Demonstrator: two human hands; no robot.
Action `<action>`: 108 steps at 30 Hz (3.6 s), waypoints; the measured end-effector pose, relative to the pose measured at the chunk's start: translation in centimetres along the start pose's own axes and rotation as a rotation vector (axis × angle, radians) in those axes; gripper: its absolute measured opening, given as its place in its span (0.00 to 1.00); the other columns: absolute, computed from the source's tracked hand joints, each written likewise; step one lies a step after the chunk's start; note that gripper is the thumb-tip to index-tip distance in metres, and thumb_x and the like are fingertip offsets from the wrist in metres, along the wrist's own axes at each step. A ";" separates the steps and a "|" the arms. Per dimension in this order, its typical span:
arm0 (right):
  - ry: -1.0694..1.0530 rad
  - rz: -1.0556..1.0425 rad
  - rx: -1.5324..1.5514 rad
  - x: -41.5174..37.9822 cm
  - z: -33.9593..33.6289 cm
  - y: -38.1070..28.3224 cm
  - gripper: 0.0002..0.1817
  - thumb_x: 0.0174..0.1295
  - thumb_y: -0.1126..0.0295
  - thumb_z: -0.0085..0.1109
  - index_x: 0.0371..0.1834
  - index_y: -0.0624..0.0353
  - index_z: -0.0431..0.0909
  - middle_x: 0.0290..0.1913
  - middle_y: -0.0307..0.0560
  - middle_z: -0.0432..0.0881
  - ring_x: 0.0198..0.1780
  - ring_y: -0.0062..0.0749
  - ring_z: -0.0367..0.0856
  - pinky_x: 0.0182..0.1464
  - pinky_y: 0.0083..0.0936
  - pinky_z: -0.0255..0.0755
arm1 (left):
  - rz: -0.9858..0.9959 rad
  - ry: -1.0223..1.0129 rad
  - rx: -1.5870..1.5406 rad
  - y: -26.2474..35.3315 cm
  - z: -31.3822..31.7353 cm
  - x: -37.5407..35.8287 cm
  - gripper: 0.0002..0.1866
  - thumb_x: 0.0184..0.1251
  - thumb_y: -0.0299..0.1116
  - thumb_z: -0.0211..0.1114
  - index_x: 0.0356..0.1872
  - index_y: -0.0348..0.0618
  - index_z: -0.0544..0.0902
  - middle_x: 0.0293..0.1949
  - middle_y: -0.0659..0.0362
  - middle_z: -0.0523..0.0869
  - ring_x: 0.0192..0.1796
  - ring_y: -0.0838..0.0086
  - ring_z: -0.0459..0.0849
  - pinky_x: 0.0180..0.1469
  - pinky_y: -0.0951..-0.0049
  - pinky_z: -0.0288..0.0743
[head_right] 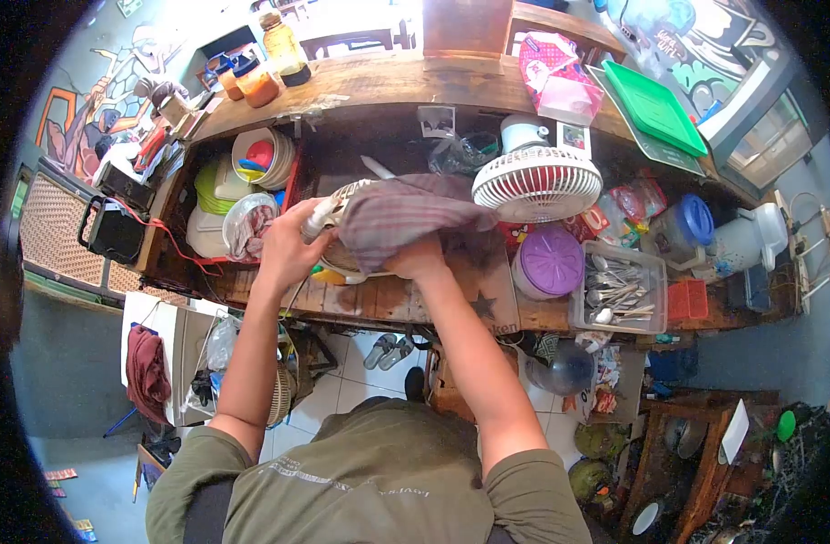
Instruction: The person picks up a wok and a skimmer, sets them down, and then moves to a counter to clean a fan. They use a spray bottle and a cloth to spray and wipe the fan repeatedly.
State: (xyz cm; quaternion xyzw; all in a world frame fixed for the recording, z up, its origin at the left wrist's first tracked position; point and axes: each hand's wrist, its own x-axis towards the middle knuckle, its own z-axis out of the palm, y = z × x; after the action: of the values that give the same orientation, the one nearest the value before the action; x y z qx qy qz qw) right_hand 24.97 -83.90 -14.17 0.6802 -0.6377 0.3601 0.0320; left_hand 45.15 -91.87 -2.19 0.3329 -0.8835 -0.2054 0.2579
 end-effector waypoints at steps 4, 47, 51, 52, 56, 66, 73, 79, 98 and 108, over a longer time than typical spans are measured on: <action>0.237 -0.079 0.056 -3.9 2.8 2.1 0.33 0.56 0.55 0.67 0.65 0.52 0.71 0.64 0.51 0.73 0.68 0.46 0.67 0.69 0.45 0.60 | -0.036 0.071 0.025 0.0 0.3 0.2 0.19 0.54 0.35 0.72 0.49 0.47 0.83 0.46 0.57 0.86 0.46 0.54 0.84 0.46 0.60 0.78; 0.035 0.436 0.168 -7.7 2.9 4.2 0.32 0.63 0.59 0.58 0.69 0.58 0.64 0.69 0.56 0.66 0.71 0.46 0.62 0.73 0.36 0.55 | 0.030 0.097 -0.096 -1.2 0.6 -0.2 0.13 0.59 0.36 0.69 0.45 0.50 0.85 0.46 0.58 0.86 0.43 0.55 0.86 0.43 0.61 0.79; 0.062 0.608 0.264 -8.9 3.7 5.6 0.33 0.62 0.60 0.60 0.69 0.59 0.64 0.69 0.57 0.66 0.71 0.47 0.62 0.73 0.37 0.55 | 0.011 0.089 -0.096 -1.3 0.5 -0.1 0.14 0.59 0.36 0.69 0.46 0.50 0.85 0.46 0.58 0.86 0.43 0.55 0.86 0.43 0.61 0.79; 0.067 0.656 0.288 -9.1 3.7 5.7 0.33 0.62 0.60 0.60 0.69 0.59 0.64 0.69 0.57 0.66 0.71 0.48 0.62 0.73 0.37 0.55 | 0.002 0.086 -0.090 -1.2 0.5 -0.1 0.14 0.59 0.36 0.69 0.47 0.50 0.85 0.46 0.58 0.86 0.43 0.55 0.86 0.43 0.61 0.79; 0.142 0.651 0.079 -5.6 2.3 1.3 0.31 0.60 0.56 0.63 0.64 0.60 0.70 0.65 0.54 0.71 0.68 0.46 0.66 0.71 0.38 0.57 | 0.055 0.102 -0.053 -1.0 0.9 -0.1 0.14 0.59 0.36 0.69 0.47 0.51 0.85 0.46 0.58 0.86 0.43 0.55 0.86 0.43 0.61 0.79; 0.265 0.242 0.166 -2.6 5.3 -0.3 0.36 0.58 0.53 0.65 0.65 0.61 0.65 0.61 0.54 0.72 0.63 0.46 0.69 0.68 0.41 0.60 | 0.016 0.016 -0.067 -0.7 0.3 -0.1 0.17 0.60 0.32 0.69 0.51 0.47 0.84 0.48 0.57 0.85 0.48 0.57 0.85 0.48 0.65 0.78; 0.019 0.299 0.125 -5.5 7.1 -0.3 0.34 0.62 0.54 0.62 0.65 0.61 0.64 0.60 0.54 0.71 0.63 0.42 0.69 0.67 0.35 0.63 | 0.037 -0.002 -0.079 -0.4 0.0 0.0 0.17 0.59 0.31 0.69 0.50 0.47 0.84 0.48 0.56 0.85 0.47 0.57 0.86 0.47 0.65 0.78; 0.050 0.411 0.215 -6.1 7.5 -0.9 0.26 0.68 0.62 0.54 0.67 0.62 0.64 0.61 0.50 0.72 0.63 0.38 0.68 0.68 0.36 0.62 | 0.041 -0.007 -0.076 -0.3 0.0 -0.1 0.16 0.59 0.32 0.68 0.50 0.48 0.84 0.48 0.57 0.85 0.47 0.57 0.85 0.47 0.64 0.78; 0.314 0.619 0.037 -6.0 8.1 4.1 0.24 0.65 0.69 0.52 0.64 0.63 0.69 0.66 0.56 0.71 0.68 0.45 0.67 0.71 0.36 0.57 | 0.063 -0.026 -0.078 -0.7 -0.1 0.1 0.18 0.59 0.32 0.69 0.52 0.52 0.84 0.50 0.58 0.85 0.48 0.55 0.85 0.48 0.63 0.79; 0.486 0.546 0.290 -10.4 11.5 5.5 0.22 0.69 0.69 0.51 0.65 0.62 0.67 0.62 0.53 0.74 0.63 0.43 0.71 0.66 0.34 0.65 | 0.092 -0.033 -0.064 -0.5 0.0 0.2 0.19 0.59 0.30 0.67 0.53 0.51 0.83 0.51 0.58 0.84 0.49 0.57 0.85 0.49 0.65 0.79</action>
State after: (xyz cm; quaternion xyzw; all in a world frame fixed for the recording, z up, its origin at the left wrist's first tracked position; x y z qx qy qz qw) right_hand 26.02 -81.88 -30.45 0.3781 -0.7115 0.5922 -0.0113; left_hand 45.32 -92.39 -2.39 0.2802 -0.8949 -0.2266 0.2631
